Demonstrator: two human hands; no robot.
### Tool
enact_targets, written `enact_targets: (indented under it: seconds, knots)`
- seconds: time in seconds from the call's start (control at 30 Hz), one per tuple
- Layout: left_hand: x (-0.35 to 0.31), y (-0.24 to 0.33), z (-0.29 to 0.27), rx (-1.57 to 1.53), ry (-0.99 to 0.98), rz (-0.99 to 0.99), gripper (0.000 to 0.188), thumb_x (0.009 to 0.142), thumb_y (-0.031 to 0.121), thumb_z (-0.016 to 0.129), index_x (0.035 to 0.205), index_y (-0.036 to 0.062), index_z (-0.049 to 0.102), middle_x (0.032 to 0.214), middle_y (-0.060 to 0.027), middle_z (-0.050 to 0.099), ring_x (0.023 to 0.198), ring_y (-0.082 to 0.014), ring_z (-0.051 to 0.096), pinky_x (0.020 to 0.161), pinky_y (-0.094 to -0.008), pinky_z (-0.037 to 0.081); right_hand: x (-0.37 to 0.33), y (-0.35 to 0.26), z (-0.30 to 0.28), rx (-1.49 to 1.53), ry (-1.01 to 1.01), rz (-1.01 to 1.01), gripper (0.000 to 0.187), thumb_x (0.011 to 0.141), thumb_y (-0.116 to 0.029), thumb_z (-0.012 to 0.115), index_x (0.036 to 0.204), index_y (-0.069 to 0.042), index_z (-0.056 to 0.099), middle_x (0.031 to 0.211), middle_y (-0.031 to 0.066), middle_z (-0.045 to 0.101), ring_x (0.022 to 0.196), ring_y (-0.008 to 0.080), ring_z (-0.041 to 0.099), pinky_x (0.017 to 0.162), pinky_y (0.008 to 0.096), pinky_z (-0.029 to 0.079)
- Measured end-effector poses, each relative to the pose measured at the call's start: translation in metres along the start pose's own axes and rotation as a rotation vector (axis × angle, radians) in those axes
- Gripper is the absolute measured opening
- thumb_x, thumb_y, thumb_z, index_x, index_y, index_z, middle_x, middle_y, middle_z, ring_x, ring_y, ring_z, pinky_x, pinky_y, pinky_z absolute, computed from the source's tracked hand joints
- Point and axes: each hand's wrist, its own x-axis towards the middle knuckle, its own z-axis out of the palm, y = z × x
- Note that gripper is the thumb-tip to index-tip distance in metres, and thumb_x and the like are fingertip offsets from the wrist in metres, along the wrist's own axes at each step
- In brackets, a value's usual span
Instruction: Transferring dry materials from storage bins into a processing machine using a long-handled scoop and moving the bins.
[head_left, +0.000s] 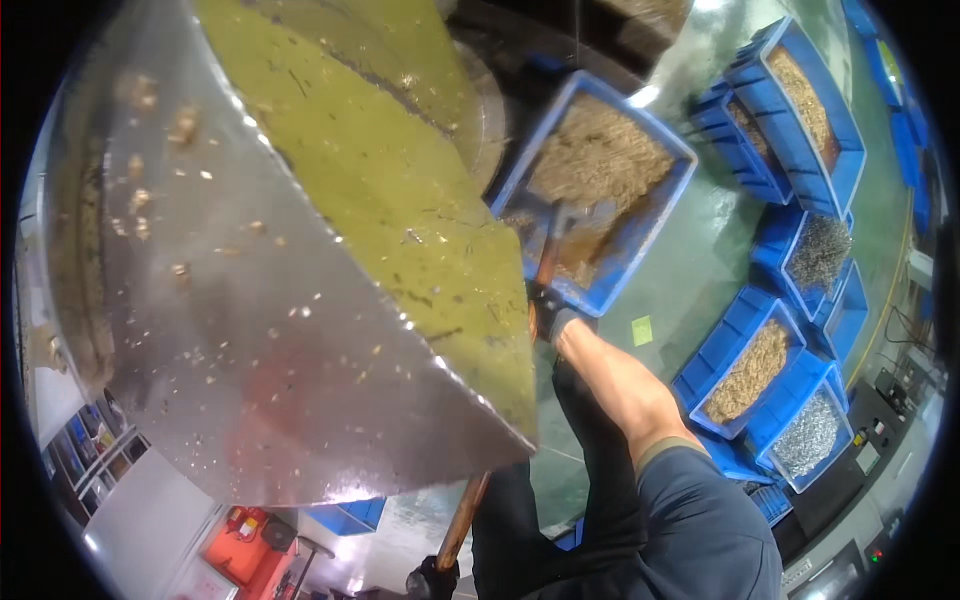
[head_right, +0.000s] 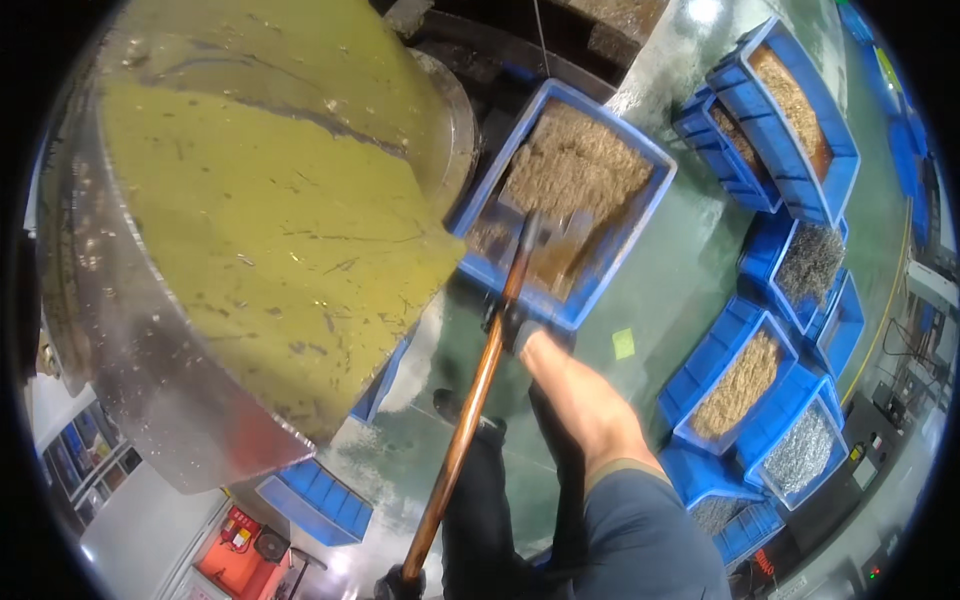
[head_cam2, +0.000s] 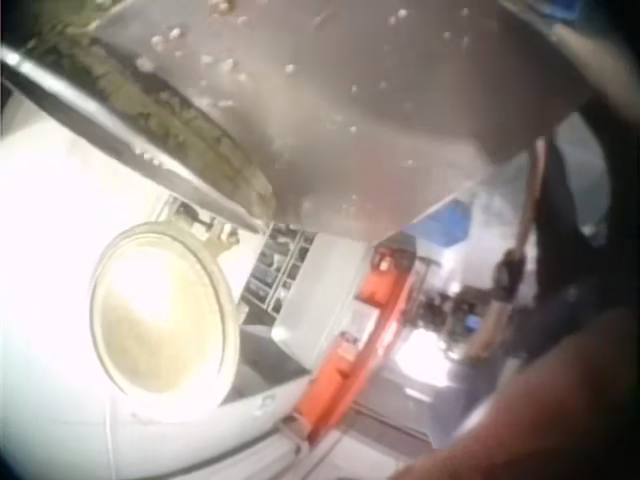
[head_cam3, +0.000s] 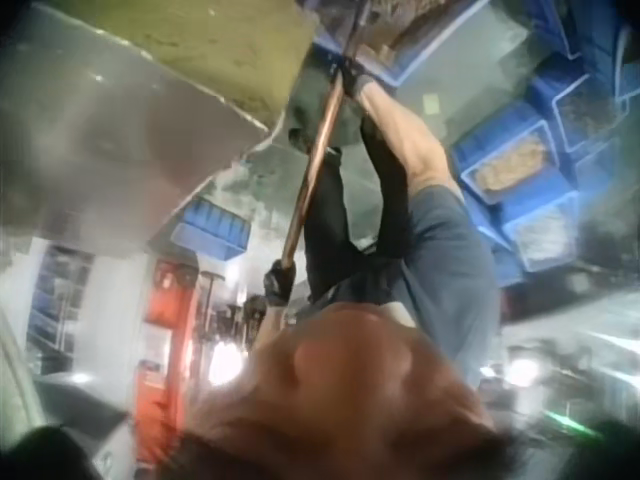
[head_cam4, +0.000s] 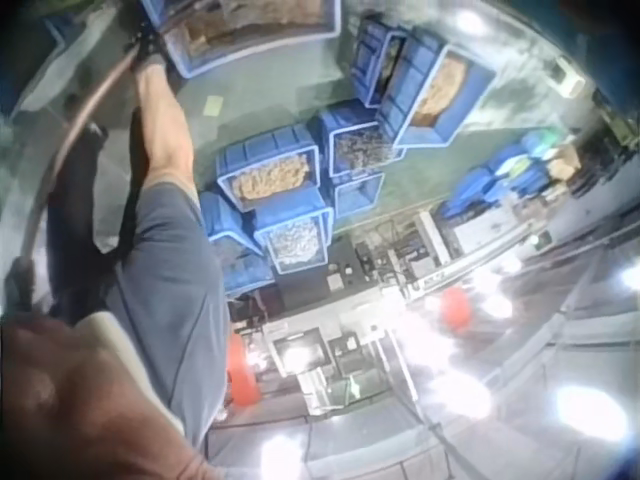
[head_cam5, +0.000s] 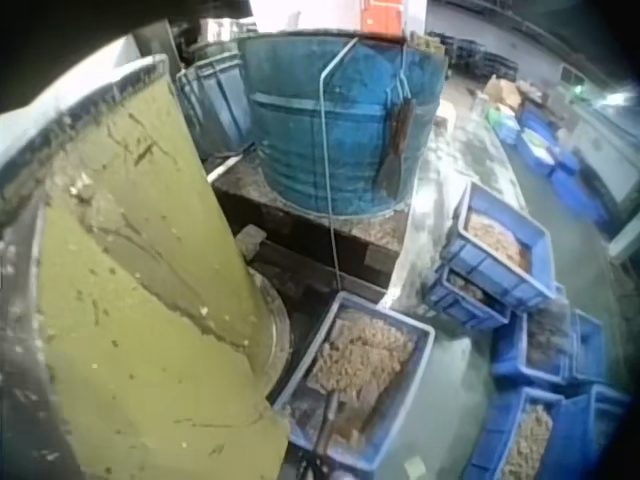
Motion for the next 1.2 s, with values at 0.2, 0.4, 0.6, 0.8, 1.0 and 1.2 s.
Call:
enact_targets:
  seconds: [0.2,0.4,0.6,0.8,1.0,1.2]
  knots:
    - [0.028,0.012,-0.012,-0.286,0.001,-0.122,0.024,0.093,0.024,0.052,0.073,0.0124,0.059,0.057,-0.006,0.06,0.05,-0.0225,0.06,0.047,-0.0363,0.044,0.049,0.0,0.008,0.055,-0.056,-0.058,0.018,0.092,-0.019,0.051,0.078,-0.01,0.058,0.06,0.0068,0.053,0.052,0.0235,0.053,0.052,0.037,0.047]
    - [0.016,0.011,0.023,-1.172,-0.128,-0.385,0.025,0.094,0.022,0.051,0.079,0.0062,0.063,0.061,-0.0024,0.059,0.058,-0.0117,0.057,0.053,-0.0262,0.042,0.05,-0.023,-0.044,-0.017,0.008,-0.061,0.024,0.094,-0.022,0.048,0.073,-0.013,0.056,0.057,0.0035,0.051,0.049,0.0202,0.051,0.047,0.0337,0.045]
    - [-0.051,-0.043,0.041,-0.505,-0.167,-0.412,0.024,0.094,0.026,0.054,0.082,0.0077,0.064,0.064,-0.0038,0.063,0.06,-0.013,0.061,0.057,-0.0288,0.049,-0.047,0.046,0.007,0.0,0.091,-0.052,0.023,0.091,-0.02,0.045,0.072,-0.012,0.056,0.054,0.0027,0.048,0.043,0.0188,0.047,0.04,0.0335,0.04]
    - [0.005,-0.075,0.081,-0.504,-0.237,-0.123,0.017,0.093,0.018,0.05,0.091,0.0067,0.064,0.068,-0.0017,0.062,0.061,-0.0135,0.058,0.056,-0.0273,0.047,-0.04,0.011,-0.038,0.101,0.056,-0.04,0.011,0.087,-0.001,0.054,0.087,-0.006,0.064,0.063,0.006,0.054,0.046,0.0204,0.05,0.046,0.0365,0.045]
    - [-0.004,-0.196,0.18,-2.932,-1.677,-0.925,0.04,0.093,0.015,0.054,0.125,-0.0067,0.042,0.078,-0.0097,0.059,0.044,-0.0096,0.044,0.037,-0.0216,0.036,-0.097,0.027,-0.015,0.068,0.151,-0.087,0.012,0.084,0.003,0.054,0.09,-0.004,0.062,0.064,0.0065,0.054,0.049,0.022,0.053,0.045,0.0366,0.045]
    - [-0.057,-0.218,0.16,-2.946,-1.313,-1.243,0.043,0.092,0.013,0.055,0.127,-0.0073,0.04,0.08,-0.0126,0.056,0.045,-0.0084,0.041,0.035,-0.0184,0.03,-0.17,0.029,0.017,0.01,0.183,-0.165,0.007,0.085,-0.001,0.055,0.086,-0.005,0.06,0.061,0.0056,0.053,0.045,0.0214,0.051,0.042,0.0363,0.043]
